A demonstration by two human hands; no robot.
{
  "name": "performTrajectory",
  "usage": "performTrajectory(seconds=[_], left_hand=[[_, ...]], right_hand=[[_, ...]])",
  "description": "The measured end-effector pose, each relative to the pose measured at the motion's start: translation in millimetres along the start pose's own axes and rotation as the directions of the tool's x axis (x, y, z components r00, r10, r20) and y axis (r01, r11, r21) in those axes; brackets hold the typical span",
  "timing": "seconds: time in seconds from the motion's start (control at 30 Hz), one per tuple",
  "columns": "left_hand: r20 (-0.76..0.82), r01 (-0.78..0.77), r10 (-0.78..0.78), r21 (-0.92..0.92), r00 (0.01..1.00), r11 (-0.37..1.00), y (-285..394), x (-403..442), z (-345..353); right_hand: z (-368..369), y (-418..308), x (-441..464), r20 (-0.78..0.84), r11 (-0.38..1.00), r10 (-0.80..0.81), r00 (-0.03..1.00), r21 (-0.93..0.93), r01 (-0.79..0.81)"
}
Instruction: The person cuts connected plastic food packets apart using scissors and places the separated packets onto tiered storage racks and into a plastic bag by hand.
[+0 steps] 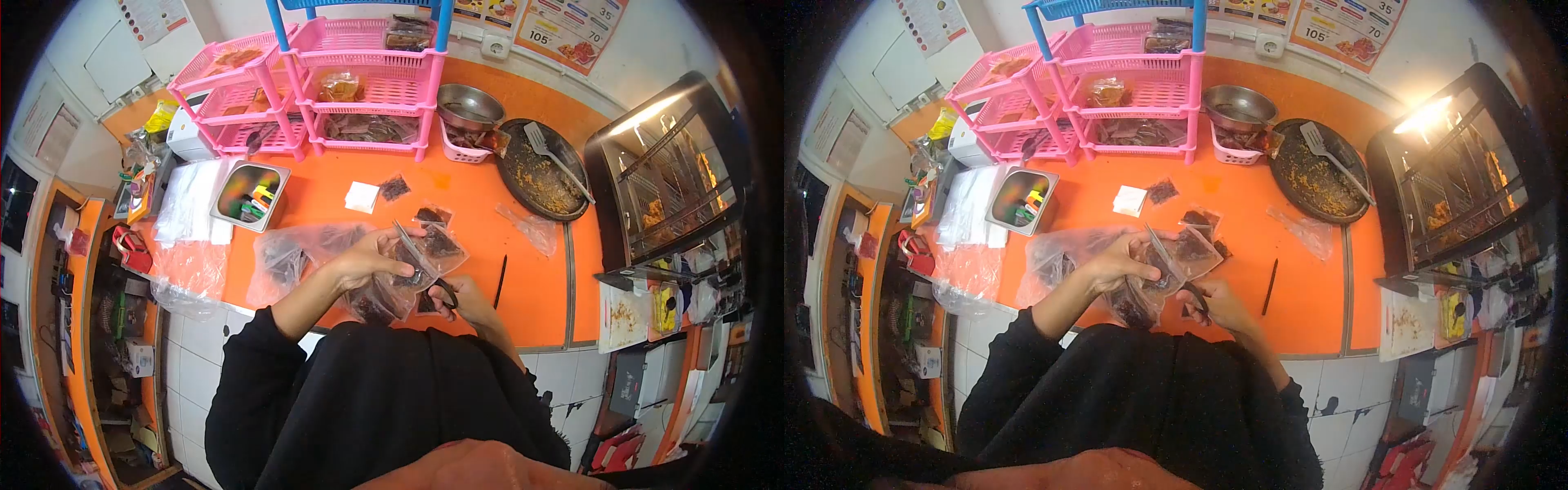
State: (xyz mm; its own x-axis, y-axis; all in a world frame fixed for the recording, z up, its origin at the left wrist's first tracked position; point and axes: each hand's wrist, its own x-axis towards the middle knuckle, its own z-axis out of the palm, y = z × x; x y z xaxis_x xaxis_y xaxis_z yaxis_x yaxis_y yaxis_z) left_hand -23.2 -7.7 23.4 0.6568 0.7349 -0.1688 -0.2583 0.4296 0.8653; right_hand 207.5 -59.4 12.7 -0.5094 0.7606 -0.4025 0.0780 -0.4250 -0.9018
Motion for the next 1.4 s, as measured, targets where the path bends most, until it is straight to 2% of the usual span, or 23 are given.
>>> performTrajectory(seconds=[0.07, 0.17, 0.27, 0.37, 0.47, 0.57, 0.67, 0.77, 0.8, 0.9, 1.0, 1.1, 1.2, 1.3, 1.4], left_hand=[[-0.001, 0.001, -0.001, -0.009, 1.0, 1.0, -2, -1, -1], [0.095, 0.036, -0.03, -0.058, 0.995, 0.998, -2, -3, -1], [0.083, 0.006, -0.001, -0.054, 0.997, 0.999, -5, -3, -1], [0.07, 0.048, -0.043, -0.078, 0.997, 0.996, -8, -2, -6], [-0.058, 0.03, -0.032, -0.039, 0.998, 0.999, -14, 2, -8], [-0.12, 0.015, -0.006, 0.08, 0.993, 0.997, -26, 7, -11], [-0.234, -0.027, 0.168, 0.507, 0.958, 0.862, -36, 2, -18], [-0.056, -0.137, 0.146, 0.141, 0.988, 0.981, -34, -11, -17], [-0.039, -0.148, 0.15, 0.051, 0.988, 0.988, -42, -9, -23], [-0.082, -0.282, 0.284, 0.042, 0.955, 0.959, -21, -20, -13], [-0.14, -0.336, 0.382, 0.268, 0.914, 0.903, 1, -30, -14], [-0.161, -0.297, 0.35, 0.282, 0.923, 0.912, 20, -39, -13], [-0.134, -0.229, 0.297, 0.375, 0.946, 0.898, 24, -38, -15], [-0.065, -0.218, 0.269, 0.418, 0.961, 0.882, 28, -37, -4], [-0.07, -0.185, 0.245, 0.469, 0.967, 0.864, 31, -37, 7]], right_hand=[[-1, 8, 5, 0.021, 1.0, -0.012, 1.0, -0.006, 0.012], [7, 18, 9, 0.028, 0.985, -0.093, 0.995, 0.146, 0.088], [6, 14, 8, 0.023, 0.984, -0.069, 0.997, 0.164, 0.064], [-4, 22, 13, 0.039, 0.993, -0.076, 0.996, 0.095, 0.072], [16, 31, 24, -0.113, 0.922, -0.303, 0.946, 0.217, 0.321], [23, 31, 28, -0.133, 0.972, -0.234, 0.963, -0.051, 0.229], [30, 35, 42, -0.334, 0.876, -0.351, 0.875, 0.212, 0.432], [23, 15, 36, -0.402, 0.836, -0.249, 0.881, 0.37, 0.405], [20, 13, 35, -0.415, 0.87, -0.298, 0.859, 0.253, 0.424], [-22, 41, 36, -0.295, 0.935, -0.297, 0.908, 0.101, 0.339], [-65, 34, 4, 0.003, 0.95, -0.273, 0.962, -0.155, 0.27], [-69, -3, -29, 0.335, 0.963, -0.083, 0.938, -0.214, 0.162], [-59, -17, -39, 0.34, 0.95, 0.069, 0.938, -0.309, 0.042], [-51, -24, -36, 0.32, 0.95, 0.076, 0.944, -0.311, 0.029], [-46, -28, -29, 0.318, 0.938, 0.066, 0.946, -0.343, 0.05]])
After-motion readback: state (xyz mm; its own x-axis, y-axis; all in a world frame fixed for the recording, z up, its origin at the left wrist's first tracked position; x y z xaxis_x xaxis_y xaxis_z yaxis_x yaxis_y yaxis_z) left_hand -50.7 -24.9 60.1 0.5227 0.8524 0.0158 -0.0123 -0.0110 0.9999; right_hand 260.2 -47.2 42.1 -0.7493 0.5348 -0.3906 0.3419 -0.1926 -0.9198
